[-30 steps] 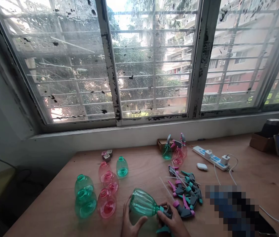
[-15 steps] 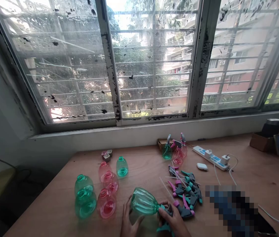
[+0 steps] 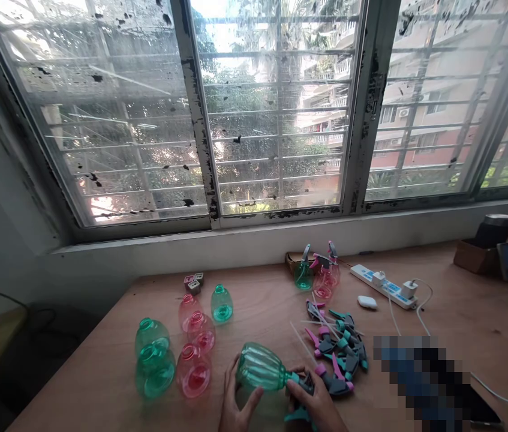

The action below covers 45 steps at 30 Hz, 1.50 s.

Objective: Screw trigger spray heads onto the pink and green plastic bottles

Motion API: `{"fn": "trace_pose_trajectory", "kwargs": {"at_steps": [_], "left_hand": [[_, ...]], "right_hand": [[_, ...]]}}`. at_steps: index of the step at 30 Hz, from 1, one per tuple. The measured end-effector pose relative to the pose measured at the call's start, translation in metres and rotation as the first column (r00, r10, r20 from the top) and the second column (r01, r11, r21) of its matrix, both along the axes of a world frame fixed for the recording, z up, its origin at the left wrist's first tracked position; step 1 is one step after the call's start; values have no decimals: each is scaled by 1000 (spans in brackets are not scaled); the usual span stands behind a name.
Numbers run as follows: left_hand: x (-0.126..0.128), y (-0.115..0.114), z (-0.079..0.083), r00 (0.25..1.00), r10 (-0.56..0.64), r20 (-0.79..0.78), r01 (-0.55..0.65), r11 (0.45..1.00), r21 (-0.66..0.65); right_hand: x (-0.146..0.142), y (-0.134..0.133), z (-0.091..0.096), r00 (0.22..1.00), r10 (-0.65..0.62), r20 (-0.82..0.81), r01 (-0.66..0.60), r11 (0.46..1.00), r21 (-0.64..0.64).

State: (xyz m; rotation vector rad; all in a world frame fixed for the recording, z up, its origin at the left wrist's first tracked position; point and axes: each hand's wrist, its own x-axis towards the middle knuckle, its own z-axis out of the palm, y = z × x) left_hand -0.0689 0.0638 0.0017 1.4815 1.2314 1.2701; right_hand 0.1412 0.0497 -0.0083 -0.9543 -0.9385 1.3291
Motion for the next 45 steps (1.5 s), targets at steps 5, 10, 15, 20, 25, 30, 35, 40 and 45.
{"fn": "trace_pose_trajectory", "kwargs": {"at_steps": [5,10,15,20,25,30,35,40,45], "left_hand": [[1,2,-4,1000,-7,-11,7,1000,17],[3,-2,5,1000,4,-30,-5,999,-47],[1,0,-1,1000,-10,23,11,999,-39],[1,2,-5,999,-8,39,9,1000,-18],[4,-4,8,995,48,82,-44,998,-44],[7,-6,15,972,95,215,-73,992,-105],[6,-5,9,987,41,159,-35,999,-40],[4,-3,4,998,42,54,-42,999,3],[6,-5,9,990,85,113,-82,996,-25]], "right_hand": [[1,0,3,1000,9,-21,-9,1000,0],[0,-2,2,1000,26,-8,-26,1000,2],[0,0,0,1000,14,-6,-14,1000,0],[1,-2,5,1000,24,2,-24,1000,-3],[-1,-6,9,999,31,33,-31,1000,-2],[-1,-9,11,999,-3,49,3,1000,5],[2,-6,12,998,-51,30,52,998,-19],[0,-4,12,999,-39,19,39,999,-12],[-1,-6,13,999,6,35,-6,1000,4]]}}
